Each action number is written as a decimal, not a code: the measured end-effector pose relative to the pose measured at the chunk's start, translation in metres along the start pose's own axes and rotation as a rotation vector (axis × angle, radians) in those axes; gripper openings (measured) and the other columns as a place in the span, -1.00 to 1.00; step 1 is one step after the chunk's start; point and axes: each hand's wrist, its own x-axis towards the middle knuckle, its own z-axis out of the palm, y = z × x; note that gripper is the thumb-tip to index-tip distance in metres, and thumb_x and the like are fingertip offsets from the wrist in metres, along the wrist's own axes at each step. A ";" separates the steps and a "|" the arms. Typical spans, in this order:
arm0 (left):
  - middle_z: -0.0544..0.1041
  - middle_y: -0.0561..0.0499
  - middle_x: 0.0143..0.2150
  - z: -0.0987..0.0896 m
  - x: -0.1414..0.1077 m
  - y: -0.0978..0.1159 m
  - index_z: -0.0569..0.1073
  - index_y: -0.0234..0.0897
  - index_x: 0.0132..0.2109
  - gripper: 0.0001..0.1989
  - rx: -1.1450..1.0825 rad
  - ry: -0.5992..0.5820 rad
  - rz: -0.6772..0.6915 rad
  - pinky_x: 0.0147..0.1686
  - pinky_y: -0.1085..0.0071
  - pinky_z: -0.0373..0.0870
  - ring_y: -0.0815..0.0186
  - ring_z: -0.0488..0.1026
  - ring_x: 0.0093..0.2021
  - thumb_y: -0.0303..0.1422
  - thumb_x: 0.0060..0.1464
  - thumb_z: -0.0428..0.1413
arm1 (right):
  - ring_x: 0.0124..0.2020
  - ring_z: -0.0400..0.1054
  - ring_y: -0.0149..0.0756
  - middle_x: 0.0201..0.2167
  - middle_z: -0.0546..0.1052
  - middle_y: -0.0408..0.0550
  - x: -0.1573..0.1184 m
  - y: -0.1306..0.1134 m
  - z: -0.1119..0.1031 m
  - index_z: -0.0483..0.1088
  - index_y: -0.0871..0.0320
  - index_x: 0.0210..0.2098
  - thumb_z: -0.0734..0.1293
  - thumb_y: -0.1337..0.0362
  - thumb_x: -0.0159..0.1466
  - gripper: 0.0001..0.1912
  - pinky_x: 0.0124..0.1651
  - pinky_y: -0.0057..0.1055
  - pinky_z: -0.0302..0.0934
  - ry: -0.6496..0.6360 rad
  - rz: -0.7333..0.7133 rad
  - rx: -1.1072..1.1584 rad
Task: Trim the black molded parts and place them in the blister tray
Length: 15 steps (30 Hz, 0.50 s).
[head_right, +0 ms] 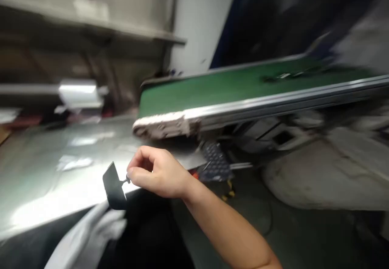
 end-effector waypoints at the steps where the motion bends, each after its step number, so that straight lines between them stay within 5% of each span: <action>1: 0.64 -0.17 0.03 -0.014 -0.019 -0.009 0.53 -0.11 0.20 -0.55 -0.033 0.077 -0.025 -0.16 0.08 0.62 0.02 0.60 -0.06 -0.05 0.26 0.22 | -0.43 0.32 -0.41 -0.43 0.49 -0.18 -0.011 0.014 0.035 0.42 0.15 -0.32 0.45 0.23 0.23 -0.85 -0.40 -0.49 0.21 -0.038 0.045 0.125; 3: 0.69 -0.18 -0.09 -0.039 -0.045 -0.023 0.56 -0.18 0.19 -0.55 -0.134 0.130 -0.050 -0.24 0.20 0.61 0.07 0.65 -0.18 -0.08 0.27 0.21 | -0.42 0.31 -0.40 -0.43 0.48 -0.17 -0.025 0.039 0.086 0.41 0.14 -0.35 0.45 0.26 0.21 -0.86 -0.37 -0.47 0.20 -0.024 0.132 0.214; 6: 0.70 -0.14 -0.16 -0.069 -0.064 -0.039 0.56 -0.19 0.21 -0.58 -0.290 0.081 -0.083 -0.33 0.38 0.60 0.17 0.67 -0.26 -0.16 0.28 0.22 | -0.38 0.32 -0.39 -0.38 0.50 -0.16 -0.033 0.071 0.130 0.40 0.13 -0.36 0.41 0.26 0.26 -0.88 -0.33 -0.44 0.22 -0.014 0.222 0.273; 15: 0.69 -0.12 -0.21 -0.100 -0.101 -0.068 0.51 -0.29 0.25 -0.59 -0.381 0.048 -0.076 -0.32 0.42 0.59 0.23 0.65 -0.29 -0.23 0.36 0.12 | -0.37 0.35 -0.33 -0.31 0.53 -0.11 -0.061 0.101 0.180 0.40 0.09 -0.34 0.41 0.24 0.29 -0.89 -0.38 -0.41 0.24 -0.033 0.339 0.338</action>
